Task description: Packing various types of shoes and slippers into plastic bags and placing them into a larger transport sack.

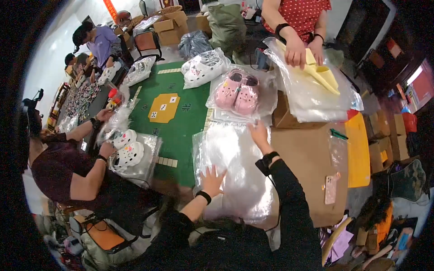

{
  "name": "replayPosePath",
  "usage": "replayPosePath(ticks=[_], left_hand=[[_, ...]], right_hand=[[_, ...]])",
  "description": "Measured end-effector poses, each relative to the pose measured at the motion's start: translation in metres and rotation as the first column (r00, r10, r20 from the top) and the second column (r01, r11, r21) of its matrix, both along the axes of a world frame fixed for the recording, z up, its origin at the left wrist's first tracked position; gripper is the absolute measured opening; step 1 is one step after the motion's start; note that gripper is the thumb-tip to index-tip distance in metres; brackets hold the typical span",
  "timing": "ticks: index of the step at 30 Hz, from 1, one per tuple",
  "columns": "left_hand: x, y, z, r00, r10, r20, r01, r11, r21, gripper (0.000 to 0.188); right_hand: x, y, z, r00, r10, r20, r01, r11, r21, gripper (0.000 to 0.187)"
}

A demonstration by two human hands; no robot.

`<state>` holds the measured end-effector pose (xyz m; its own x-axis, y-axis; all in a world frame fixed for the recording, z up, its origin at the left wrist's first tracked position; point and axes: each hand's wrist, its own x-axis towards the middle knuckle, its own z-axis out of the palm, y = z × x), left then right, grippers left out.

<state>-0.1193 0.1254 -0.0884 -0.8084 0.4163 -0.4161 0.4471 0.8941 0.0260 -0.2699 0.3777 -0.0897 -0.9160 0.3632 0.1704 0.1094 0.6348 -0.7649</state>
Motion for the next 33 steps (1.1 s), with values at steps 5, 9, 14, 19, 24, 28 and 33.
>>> replayPosePath(ticks=[5, 9, 14, 19, 24, 28, 33], left_hand=[[0.003, 0.000, -0.063, 0.998, 0.000, -0.066, 0.001, 1.000, 0.004, 0.092], [0.005, -0.006, -0.076, 0.994, -0.005, -0.107, 0.000, 0.999, -0.044, 0.095], [0.002, -0.011, -0.065, 0.985, -0.058, -0.161, 0.038, 0.992, -0.123, 0.077], [-0.005, -0.001, -0.046, 0.989, -0.113, -0.091, 0.105, 0.991, -0.082, 0.059], [-0.005, -0.001, -0.046, 0.986, -0.122, -0.110, 0.116, 0.992, -0.055, 0.060], [-0.006, -0.004, -0.043, 0.990, -0.112, -0.091, 0.107, 0.993, -0.054, 0.061], [-0.007, 0.005, -0.045, 0.989, -0.123, -0.087, 0.120, 0.992, -0.043, 0.062]], right_hand=[[-0.116, 0.019, -0.015, 0.991, -0.131, 0.008, 0.129, 0.962, -0.241, 0.049], [-0.165, 0.005, -0.025, 0.969, -0.191, 0.156, 0.215, 0.965, -0.153, 0.071], [-0.187, -0.005, -0.022, 0.950, 0.137, 0.282, 0.100, 0.722, -0.684, 0.069], [-0.192, 0.030, -0.040, 0.890, 0.180, 0.420, 0.138, 0.770, -0.623, 0.067], [-0.199, 0.042, -0.059, 0.881, 0.256, 0.397, 0.160, 0.629, -0.760, 0.068], [-0.193, 0.023, -0.048, 0.896, 0.256, 0.364, 0.179, 0.541, -0.822, 0.070], [-0.188, 0.024, -0.062, 0.968, 0.048, 0.248, 0.148, 0.687, -0.711, 0.072]])
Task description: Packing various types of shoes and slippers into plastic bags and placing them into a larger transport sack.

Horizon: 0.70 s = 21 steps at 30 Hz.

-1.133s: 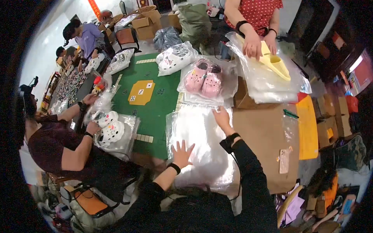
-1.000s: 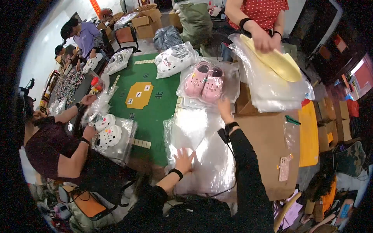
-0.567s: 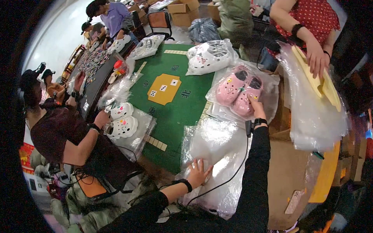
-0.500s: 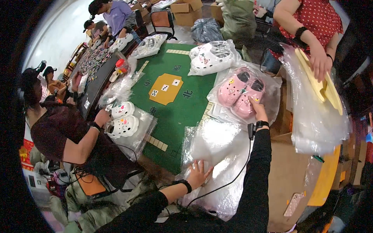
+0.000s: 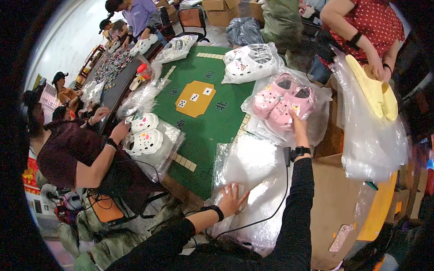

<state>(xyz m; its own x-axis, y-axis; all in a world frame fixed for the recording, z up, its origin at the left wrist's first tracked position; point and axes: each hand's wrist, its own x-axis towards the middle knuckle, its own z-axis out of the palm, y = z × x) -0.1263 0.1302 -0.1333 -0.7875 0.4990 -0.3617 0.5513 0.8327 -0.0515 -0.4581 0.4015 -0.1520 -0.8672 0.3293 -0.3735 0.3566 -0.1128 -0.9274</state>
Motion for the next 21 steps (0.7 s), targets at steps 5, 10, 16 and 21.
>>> replayPosePath(ticks=[5, 10, 16, 21], left_hand=[[0.004, -0.004, -0.006, 0.999, 0.021, -0.041, -0.022, 0.999, -0.029, 0.067], [0.001, -0.001, -0.001, 1.000, 0.009, 0.001, -0.009, 0.999, -0.049, 0.074], [0.003, -0.007, -0.003, 1.000, 0.017, -0.023, -0.019, 0.997, -0.074, 0.066], [0.003, -0.006, -0.006, 0.999, 0.038, 0.009, -0.038, 0.999, -0.009, 0.062]], right_hand=[[0.012, -0.026, 0.007, 0.992, 0.028, -0.120, -0.047, 0.987, -0.156, 0.073], [0.028, -0.025, 0.022, 0.974, 0.017, -0.226, -0.106, 0.917, -0.385, 0.046], [0.085, -0.056, 0.061, 0.964, 0.122, -0.238, -0.218, 0.872, -0.438, 0.056], [0.080, -0.103, 0.096, 0.880, 0.360, -0.309, -0.463, 0.795, -0.393, 0.060]])
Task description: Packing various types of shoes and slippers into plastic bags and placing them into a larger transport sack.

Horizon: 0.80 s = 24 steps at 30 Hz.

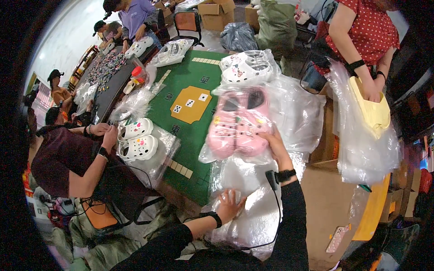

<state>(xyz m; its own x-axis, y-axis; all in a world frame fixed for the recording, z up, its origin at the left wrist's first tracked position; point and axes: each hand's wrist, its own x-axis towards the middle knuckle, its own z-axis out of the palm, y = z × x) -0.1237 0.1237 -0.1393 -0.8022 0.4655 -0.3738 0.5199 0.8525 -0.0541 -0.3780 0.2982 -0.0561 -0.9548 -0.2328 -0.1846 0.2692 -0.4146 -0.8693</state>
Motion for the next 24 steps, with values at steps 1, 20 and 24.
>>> replayPosePath(ticks=[1, 20, 24], left_hand=[[0.000, 0.000, -0.002, 1.000, 0.015, 0.014, -0.015, 1.000, 0.014, 0.062], [0.003, -0.003, -0.016, 0.981, 0.196, -0.009, -0.186, 0.942, 0.279, 0.042], [-0.004, 0.002, -0.009, 0.994, 0.110, 0.004, -0.110, 0.987, 0.115, 0.050]], right_hand=[[-0.006, -0.021, 0.010, 0.999, 0.040, 0.016, -0.041, 0.999, 0.016, 0.060], [-0.192, -0.228, -0.026, 0.901, -0.159, -0.403, 0.408, 0.629, 0.662, 0.058], [-0.161, -0.217, -0.038, 0.686, -0.149, -0.713, 0.638, 0.595, 0.489, 0.034]])
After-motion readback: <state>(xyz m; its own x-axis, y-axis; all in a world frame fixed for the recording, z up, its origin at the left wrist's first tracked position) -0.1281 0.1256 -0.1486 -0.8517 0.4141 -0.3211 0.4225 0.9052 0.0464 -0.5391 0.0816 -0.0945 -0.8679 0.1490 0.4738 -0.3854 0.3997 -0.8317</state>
